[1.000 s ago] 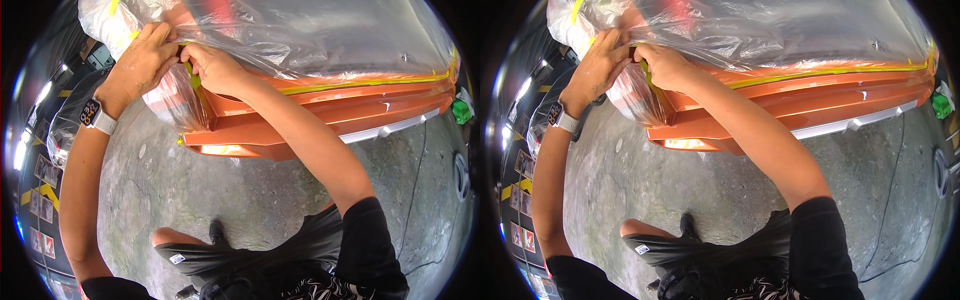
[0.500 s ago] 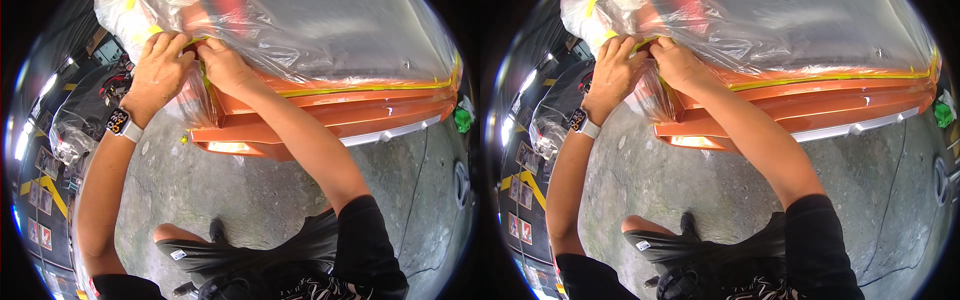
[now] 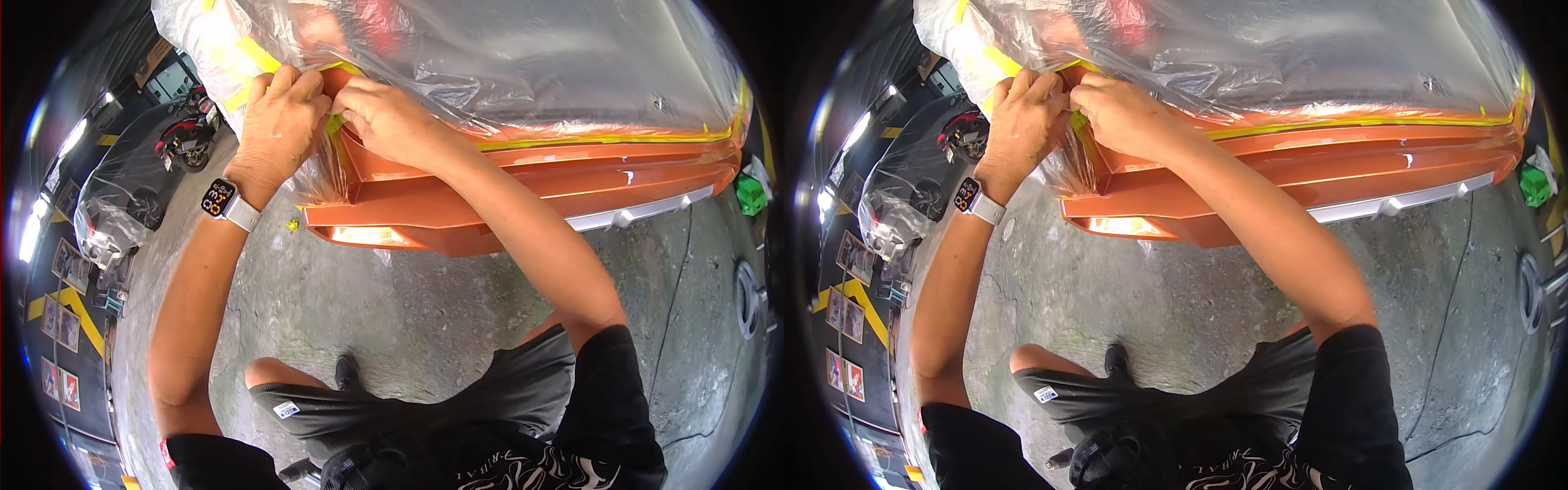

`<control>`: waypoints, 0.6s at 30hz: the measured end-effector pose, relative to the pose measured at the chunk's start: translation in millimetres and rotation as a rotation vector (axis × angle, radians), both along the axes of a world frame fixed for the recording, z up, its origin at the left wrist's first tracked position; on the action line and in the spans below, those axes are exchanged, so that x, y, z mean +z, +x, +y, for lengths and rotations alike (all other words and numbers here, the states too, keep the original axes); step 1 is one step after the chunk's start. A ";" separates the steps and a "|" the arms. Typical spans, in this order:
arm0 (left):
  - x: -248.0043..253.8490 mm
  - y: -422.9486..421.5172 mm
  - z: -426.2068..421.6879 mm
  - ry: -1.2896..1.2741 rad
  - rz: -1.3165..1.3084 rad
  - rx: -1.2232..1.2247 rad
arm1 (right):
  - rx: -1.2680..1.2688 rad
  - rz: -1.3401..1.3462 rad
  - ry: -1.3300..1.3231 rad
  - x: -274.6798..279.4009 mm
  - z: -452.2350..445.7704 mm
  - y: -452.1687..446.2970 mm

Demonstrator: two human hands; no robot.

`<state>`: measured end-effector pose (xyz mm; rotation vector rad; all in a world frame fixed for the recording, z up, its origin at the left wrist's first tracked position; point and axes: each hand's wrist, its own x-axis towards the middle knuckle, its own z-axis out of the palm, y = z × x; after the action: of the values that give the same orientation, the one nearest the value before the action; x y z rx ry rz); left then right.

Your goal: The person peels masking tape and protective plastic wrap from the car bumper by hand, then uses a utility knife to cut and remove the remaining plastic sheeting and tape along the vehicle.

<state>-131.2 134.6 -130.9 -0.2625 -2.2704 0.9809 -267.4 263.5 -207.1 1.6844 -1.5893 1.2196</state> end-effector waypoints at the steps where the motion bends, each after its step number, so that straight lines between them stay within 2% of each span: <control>1: 0.6 -0.3 -2.0 0.024 -0.010 0.016 | 0.049 -0.021 -0.028 -0.8 0.1 1.0; 2: 0.9 1.1 -5.1 0.025 -0.008 0.016 | 0.050 -0.019 -0.027 -2.7 -0.8 2.9; 4: 1.6 7.2 -8.4 0.162 -0.067 -0.062 | 0.128 -0.284 -0.206 -5.4 -2.5 9.6; 5: 2.0 9.2 -10.1 0.166 -0.068 -0.062 | 0.128 -0.285 -0.202 -8.8 -6.3 6.4; 7: 3.7 11.3 -12.6 0.301 -0.126 -0.134 | -0.043 -0.056 -0.125 -15.2 -12.9 -1.1; 8: 4.9 11.4 -14.3 0.340 -0.147 -0.183 | -0.046 -0.057 -0.122 -18.9 -16.6 -3.5; 10: 5.9 8.6 -17.8 0.369 -0.156 -0.220 | -0.236 0.042 0.104 -18.5 -21.4 -1.3; 13: 9.0 7.3 -21.4 0.391 -0.178 -0.257 | -0.317 0.200 0.022 -17.9 -27.9 -4.0; 18: 14.3 13.4 -19.3 0.417 -0.215 -0.257 | -0.265 0.284 -0.058 -26.8 -33.7 -14.5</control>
<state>-117.8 115.3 -116.7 -0.4807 -2.4913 0.3495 -281.9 229.8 -233.9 1.4795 -1.5270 0.8456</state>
